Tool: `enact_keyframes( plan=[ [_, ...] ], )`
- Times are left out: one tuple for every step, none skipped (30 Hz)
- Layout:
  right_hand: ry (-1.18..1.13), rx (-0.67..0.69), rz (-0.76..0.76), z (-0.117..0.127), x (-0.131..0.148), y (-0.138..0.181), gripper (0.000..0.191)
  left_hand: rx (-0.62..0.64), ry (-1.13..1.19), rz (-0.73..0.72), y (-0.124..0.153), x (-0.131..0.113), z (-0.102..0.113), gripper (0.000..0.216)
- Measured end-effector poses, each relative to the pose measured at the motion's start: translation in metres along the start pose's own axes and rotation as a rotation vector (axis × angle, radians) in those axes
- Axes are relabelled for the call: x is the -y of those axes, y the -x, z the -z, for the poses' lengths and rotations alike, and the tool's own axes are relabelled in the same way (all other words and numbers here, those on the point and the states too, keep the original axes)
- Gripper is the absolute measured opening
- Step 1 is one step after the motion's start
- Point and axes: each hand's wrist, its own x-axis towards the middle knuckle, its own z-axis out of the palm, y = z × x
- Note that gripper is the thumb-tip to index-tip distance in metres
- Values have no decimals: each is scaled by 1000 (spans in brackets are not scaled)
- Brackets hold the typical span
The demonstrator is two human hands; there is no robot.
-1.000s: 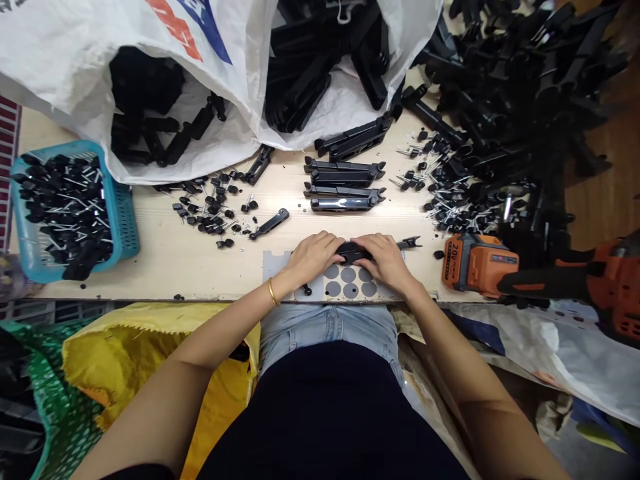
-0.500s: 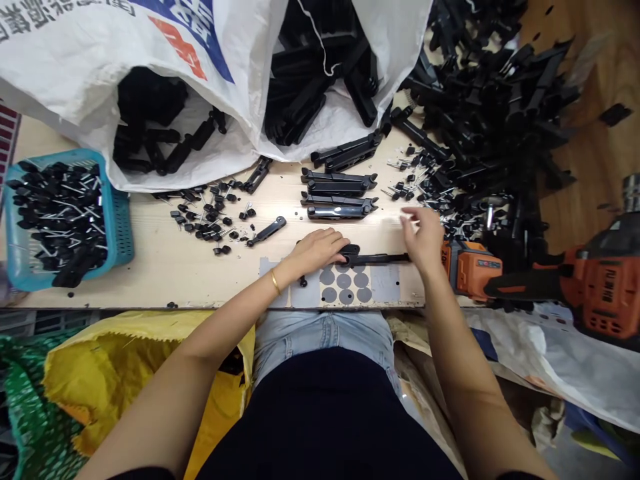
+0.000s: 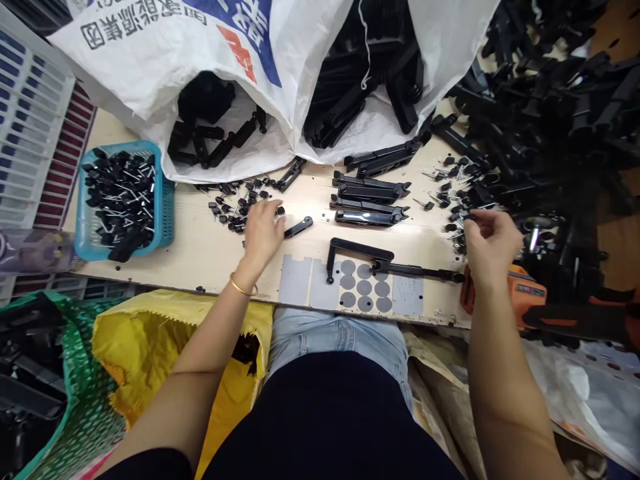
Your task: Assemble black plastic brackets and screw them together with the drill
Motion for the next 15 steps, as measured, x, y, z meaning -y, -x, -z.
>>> enact_keyframes(
  plan=[
    [-125, 34, -35, 4, 2, 12, 26, 35, -29, 44, -5, 13, 3, 28],
    [-236, 84, -68, 8, 6, 25, 26, 74, -47, 66, -10, 23, 4, 28],
    [-328, 142, -99, 10, 10, 37, 27, 109, -52, 72, -13, 30, 4, 28],
    [-399, 207, -129, 11, 15, 49, 27, 134, -48, 71, -15, 35, 3, 28],
    [-443, 277, -152, 11, 19, 60, 26, 141, -43, 73, -16, 38, 3, 27],
    [-467, 345, -166, 10, 24, 69, 25, 129, -37, 80, -15, 39, 3, 26],
    [-479, 406, -170, 8, 28, 77, 24, 105, -27, 90, -13, 39, 4, 26],
    [-479, 461, -167, 5, 31, 83, 24, 76, -10, 100, -10, 38, 7, 25],
    [-466, 501, -159, 2, 34, 87, 24, 52, 16, 107, -7, 35, 12, 25],
    [-444, 524, -148, -1, 35, 90, 24, 39, 54, 111, -3, 31, 17, 24],
    [-412, 533, -136, -4, 36, 92, 25, 41, 105, 108, 1, 26, 24, 23],
    [-369, 531, -123, -6, 36, 93, 25, 58, 166, 98, 5, 19, 30, 23],
    [-314, 524, -107, -7, 36, 93, 25, 87, 232, 81, 9, 10, 35, 23],
    [-247, 512, -84, -7, 37, 92, 24, 122, 296, 58, 12, 1, 39, 23],
    [-174, 497, -50, -7, 38, 91, 24, 155, 351, 31, 14, -9, 42, 23]
  ],
)
